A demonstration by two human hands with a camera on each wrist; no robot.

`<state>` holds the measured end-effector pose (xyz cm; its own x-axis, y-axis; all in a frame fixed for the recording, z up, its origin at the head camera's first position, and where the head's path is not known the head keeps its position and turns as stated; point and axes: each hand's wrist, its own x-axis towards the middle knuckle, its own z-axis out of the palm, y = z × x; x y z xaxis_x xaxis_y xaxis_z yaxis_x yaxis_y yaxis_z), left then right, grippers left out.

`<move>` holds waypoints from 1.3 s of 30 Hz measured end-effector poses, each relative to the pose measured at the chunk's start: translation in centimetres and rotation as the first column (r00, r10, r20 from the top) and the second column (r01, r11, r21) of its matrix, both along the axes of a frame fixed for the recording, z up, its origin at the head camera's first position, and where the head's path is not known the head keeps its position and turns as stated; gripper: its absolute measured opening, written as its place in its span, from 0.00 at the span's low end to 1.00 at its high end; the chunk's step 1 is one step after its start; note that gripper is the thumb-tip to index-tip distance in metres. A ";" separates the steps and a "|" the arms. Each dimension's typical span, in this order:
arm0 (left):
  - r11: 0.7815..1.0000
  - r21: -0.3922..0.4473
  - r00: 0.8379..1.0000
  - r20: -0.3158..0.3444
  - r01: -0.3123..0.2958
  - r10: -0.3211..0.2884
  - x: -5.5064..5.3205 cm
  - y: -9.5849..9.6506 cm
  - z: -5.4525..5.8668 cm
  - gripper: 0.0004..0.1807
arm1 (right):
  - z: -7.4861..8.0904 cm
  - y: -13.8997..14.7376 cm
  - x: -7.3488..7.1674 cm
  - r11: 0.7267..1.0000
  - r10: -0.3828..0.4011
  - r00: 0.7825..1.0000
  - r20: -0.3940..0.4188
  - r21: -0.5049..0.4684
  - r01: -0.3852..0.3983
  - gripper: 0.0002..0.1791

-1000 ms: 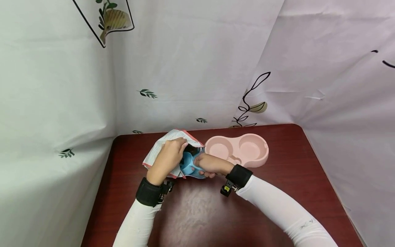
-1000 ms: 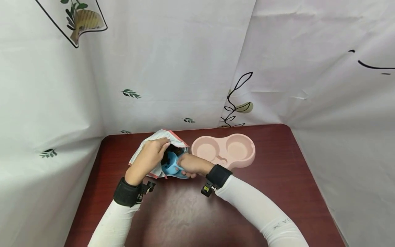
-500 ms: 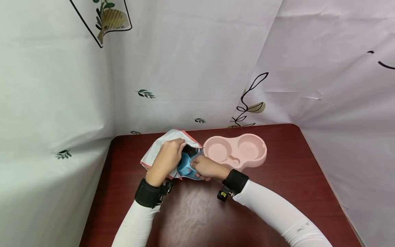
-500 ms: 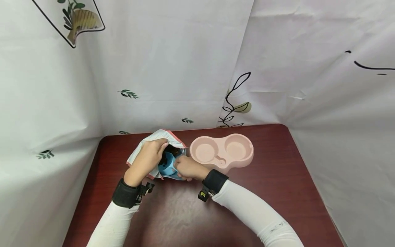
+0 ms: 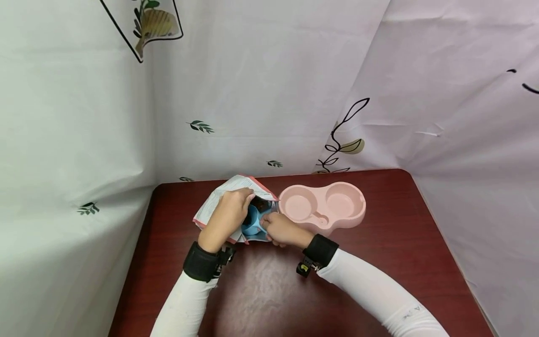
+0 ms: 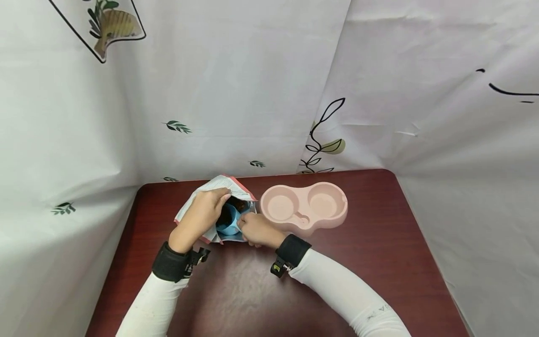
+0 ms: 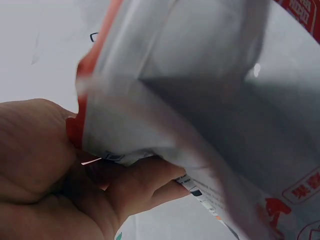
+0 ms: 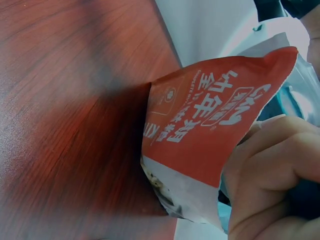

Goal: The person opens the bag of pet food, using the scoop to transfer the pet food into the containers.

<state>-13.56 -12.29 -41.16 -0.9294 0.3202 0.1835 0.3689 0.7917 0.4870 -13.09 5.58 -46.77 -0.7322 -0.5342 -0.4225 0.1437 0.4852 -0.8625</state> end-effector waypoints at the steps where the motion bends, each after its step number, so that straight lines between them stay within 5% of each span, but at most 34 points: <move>1: 1.000 0.002 1.000 0.002 0.006 -0.006 0.0 0.0 0.0 0.15 | 0.0 0.1 0.0 1.000 0.000 1.000 0.001 0.000 0.000 0.21; 26: 1.000 0.020 1.000 0.023 0.012 -0.012 -0.9 -0.9 0.5 0.15 | 0.9 3.8 0.3 0.995 0.022 0.997 0.069 -0.102 -0.015 0.22; 39: 1.000 0.015 0.998 0.059 0.023 -0.024 -1.3 -1.4 0.6 0.16 | -0.1 5.7 1.6 0.986 0.030 0.999 -0.033 -0.164 -0.035 0.20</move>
